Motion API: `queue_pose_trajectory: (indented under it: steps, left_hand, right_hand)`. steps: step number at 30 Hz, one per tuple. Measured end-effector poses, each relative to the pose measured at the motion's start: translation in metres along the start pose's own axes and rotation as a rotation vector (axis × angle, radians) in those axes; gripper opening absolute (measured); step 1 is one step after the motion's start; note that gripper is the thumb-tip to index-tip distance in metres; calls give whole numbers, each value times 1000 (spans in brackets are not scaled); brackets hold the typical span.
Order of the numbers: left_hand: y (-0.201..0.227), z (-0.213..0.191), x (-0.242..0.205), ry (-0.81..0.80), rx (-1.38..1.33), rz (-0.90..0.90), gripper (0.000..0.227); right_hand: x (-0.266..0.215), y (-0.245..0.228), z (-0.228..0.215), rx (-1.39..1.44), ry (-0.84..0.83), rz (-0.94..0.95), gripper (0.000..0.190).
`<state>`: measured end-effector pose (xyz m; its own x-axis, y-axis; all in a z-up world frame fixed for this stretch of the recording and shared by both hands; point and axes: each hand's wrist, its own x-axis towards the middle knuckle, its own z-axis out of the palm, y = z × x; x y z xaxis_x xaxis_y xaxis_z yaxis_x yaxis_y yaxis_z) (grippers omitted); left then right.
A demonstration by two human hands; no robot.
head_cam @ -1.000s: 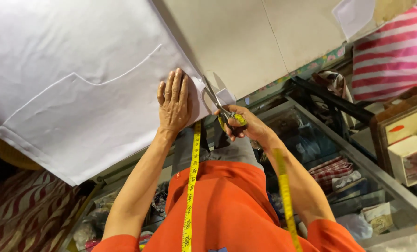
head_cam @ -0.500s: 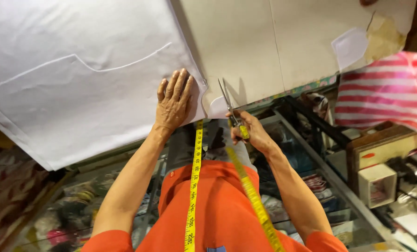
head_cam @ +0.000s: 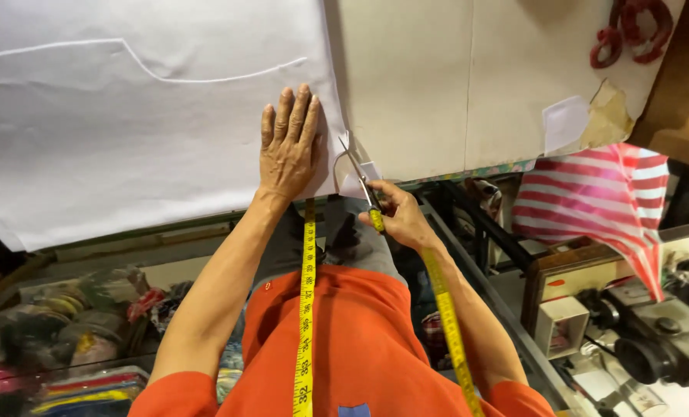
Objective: The person lays a large piece of white fabric on a table, smooths it out, and uses scissors to cut along a pre-drawn pattern. After cutting, the person lifts the cut fabric piece and places it on top of other fabric pieces on the table.
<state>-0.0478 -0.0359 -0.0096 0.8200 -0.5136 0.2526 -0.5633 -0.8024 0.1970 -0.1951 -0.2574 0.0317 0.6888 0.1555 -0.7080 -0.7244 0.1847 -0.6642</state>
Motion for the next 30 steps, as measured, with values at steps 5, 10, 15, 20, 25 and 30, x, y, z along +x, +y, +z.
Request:
queue_pose_trajectory:
  steps: [5,10,15,20,25,30]
  left_hand:
    - [2,-1,-1,-45,19,-20,59]
    - [1,1,-1,-48,32,-29,61]
    - [0,4,-3,-58,41,-36,64]
    - [0,6,-4,-72,39,-38,62]
    - [-4,-9,-2,-197,33,-12,57]
    - [-4,-13,-1,-214,41,17,50]
  right_hand:
    - [9,4,1,-77,56,-14,61]
    - [11,9,4,-95,100,-11,62]
    - [12,24,2,-110,118,-4,62]
    - [11,20,8,-90,148,-7,60]
    - [2,-5,19,-87,141,3,61]
    - [-4,-31,14,-93,75,127,54]
